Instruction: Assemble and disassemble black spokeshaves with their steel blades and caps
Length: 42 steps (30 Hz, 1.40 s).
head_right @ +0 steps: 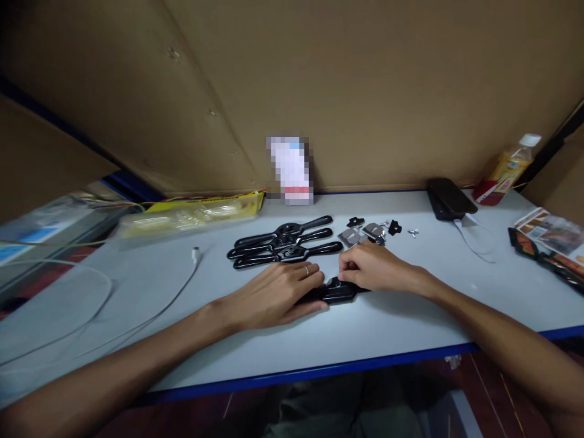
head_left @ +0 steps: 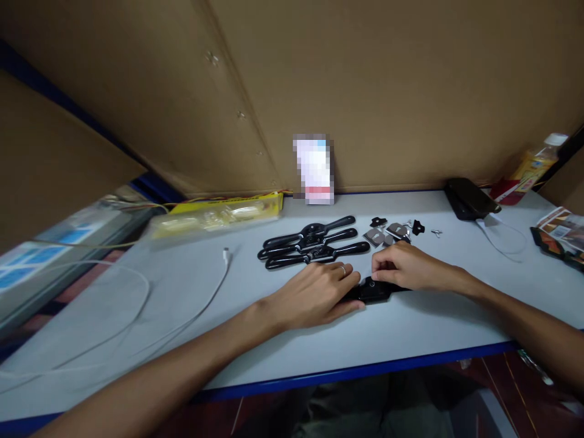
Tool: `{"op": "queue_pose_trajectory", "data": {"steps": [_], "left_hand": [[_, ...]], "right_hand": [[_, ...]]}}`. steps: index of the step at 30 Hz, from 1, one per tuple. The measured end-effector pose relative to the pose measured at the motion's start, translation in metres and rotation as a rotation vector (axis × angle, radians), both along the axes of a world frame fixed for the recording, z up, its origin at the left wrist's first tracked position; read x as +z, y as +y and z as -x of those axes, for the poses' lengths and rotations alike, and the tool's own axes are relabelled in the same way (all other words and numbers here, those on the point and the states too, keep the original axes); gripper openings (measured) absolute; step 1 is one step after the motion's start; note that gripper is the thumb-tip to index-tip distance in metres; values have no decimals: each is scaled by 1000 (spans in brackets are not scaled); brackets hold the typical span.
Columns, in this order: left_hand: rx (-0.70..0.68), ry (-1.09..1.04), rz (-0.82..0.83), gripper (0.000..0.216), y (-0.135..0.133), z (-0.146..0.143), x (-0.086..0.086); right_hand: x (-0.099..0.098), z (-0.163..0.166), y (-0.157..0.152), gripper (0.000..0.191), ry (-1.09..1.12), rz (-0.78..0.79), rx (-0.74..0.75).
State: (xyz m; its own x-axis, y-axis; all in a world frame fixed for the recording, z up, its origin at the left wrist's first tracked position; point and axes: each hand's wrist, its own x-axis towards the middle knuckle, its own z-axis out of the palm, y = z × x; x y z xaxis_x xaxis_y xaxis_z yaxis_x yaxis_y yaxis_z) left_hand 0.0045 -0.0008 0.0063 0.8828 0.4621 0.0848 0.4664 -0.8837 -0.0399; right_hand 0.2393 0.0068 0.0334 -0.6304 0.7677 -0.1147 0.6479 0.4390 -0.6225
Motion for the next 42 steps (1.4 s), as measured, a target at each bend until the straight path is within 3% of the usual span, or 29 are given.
{"op": "queue_pose_trajectory", "data": {"steps": [16,20,22,24,28,30,33,38,42], "left_hand": [[-35,-24,-82,43,-2,-2,-5],[-42,-23,-88,43,-2,-1,-5],[-43,-28,-92,43,-2,-1,-5],[-48,-37,-99,43,-2,-1,-5],[-58,-58,-102,45,-2,-1,-4],[-57,-63,-98,45,-2,-1,-4],[-57,-58,-96,45,-1,-1,-5],[-62,-68,-86,46,-1,0,-6],[-54,-52,-72,47,-1,-1,-4]], "right_hand": [[-1,2,-1,16,-14,9,-37],[3,-2,1,16,-4,-66,-29],[10,-12,7,20,18,-197,-112],[19,-27,17,26,-6,-364,-285],[34,-66,41,26,-387,-557,-652],[36,-84,50,25,-546,-510,-710],[35,-102,56,21,-647,-321,-635],[28,-109,57,19,-678,-46,-508],[20,-106,61,4,-654,24,-455]]}}
